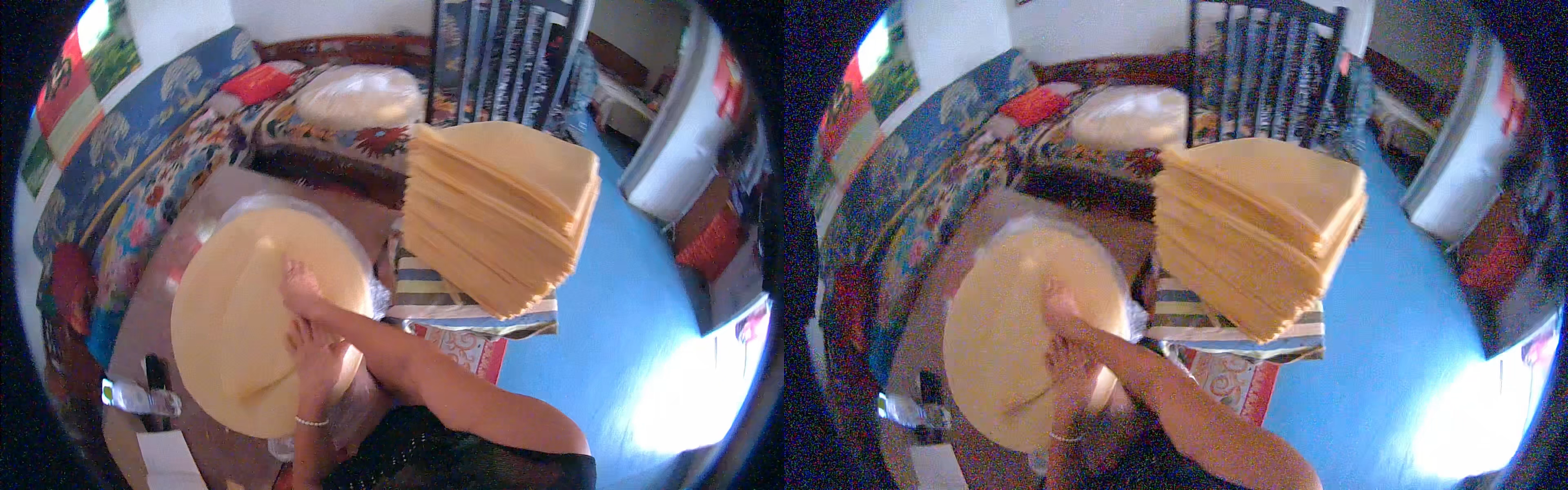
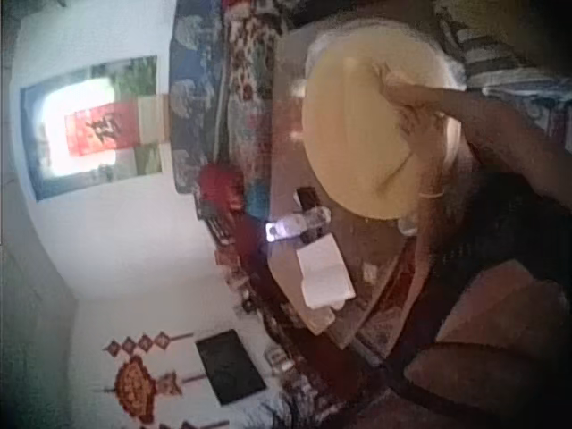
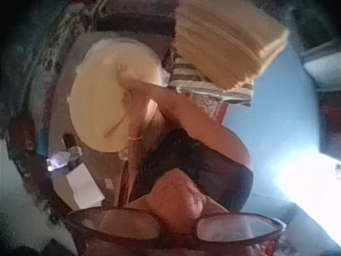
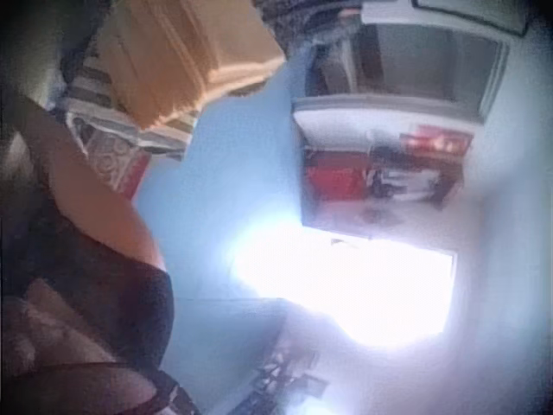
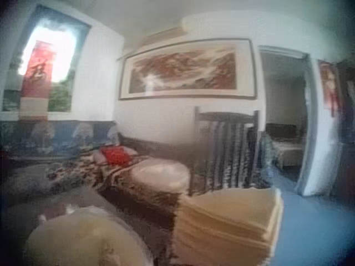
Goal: The person sits on the floor and repeatedly folds large, thin, circular sheets in half. They place each folded sheet onto a growing stack on a nearby chair. The person handles the sheets by hand, ensuring they are aligned before stacking.
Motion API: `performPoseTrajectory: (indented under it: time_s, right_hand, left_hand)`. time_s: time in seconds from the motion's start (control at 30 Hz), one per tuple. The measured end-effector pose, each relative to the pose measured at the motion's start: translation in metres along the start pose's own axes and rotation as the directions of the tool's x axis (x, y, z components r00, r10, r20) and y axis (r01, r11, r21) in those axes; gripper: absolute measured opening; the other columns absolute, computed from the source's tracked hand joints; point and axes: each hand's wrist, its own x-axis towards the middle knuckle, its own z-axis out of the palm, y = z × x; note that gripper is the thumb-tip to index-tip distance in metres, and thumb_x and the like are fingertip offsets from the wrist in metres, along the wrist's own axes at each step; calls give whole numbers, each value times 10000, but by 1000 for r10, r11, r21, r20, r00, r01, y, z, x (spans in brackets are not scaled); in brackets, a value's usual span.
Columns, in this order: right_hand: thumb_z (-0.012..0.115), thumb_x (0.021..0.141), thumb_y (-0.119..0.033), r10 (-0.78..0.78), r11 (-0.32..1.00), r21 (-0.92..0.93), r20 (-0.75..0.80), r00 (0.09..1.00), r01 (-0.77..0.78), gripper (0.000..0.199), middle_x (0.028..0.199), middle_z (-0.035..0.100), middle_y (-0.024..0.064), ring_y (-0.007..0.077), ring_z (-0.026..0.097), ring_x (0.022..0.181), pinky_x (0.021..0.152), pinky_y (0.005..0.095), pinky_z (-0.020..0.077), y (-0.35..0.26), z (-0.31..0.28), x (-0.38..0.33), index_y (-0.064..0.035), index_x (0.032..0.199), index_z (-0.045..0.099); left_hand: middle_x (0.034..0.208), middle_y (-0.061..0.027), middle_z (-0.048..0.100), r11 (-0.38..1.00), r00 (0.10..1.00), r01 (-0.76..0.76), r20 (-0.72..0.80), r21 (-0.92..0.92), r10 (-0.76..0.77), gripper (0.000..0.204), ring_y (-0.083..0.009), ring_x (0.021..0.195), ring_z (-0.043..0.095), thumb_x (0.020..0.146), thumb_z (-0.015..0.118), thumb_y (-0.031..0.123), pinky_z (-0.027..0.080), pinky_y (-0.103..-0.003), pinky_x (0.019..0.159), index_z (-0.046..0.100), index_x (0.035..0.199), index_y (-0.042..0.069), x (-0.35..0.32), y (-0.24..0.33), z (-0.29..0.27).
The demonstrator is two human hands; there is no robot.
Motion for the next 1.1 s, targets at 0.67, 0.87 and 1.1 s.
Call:
performPoseTrajectory:
  time_s: [0.67,0.87,1.1]
  right_hand:
    - [609,687,-62,162,823,521,-595,787,224,314,855,573,272,406,586,853,728,455,491,0,-340,-16,93,935,495]
    - [560,727,-21,413,555,808,-475,777,198,209,799,619,152,237,635,620,515,329,542,116,-520,-117,80,911,568]
    - [572,719,-23,668,427,895,-408,623,129,72,624,564,88,192,564,471,368,296,435,250,-512,-199,37,753,551]
  left_hand:
    - [1014,-145,636,883,608,-377,-794,-280,8,260,-333,991,562,800,626,110,414,-421,909,618,1032,-6,84,-26,-140]
    - [1021,-152,632,716,314,-680,-820,158,479,447,-300,997,591,653,568,-82,395,-419,945,583,1086,29,201,128,-245]
    - [996,-150,653,520,441,-854,-558,-21,703,248,-306,952,602,793,487,22,410,-399,914,635,989,54,246,253,-197]
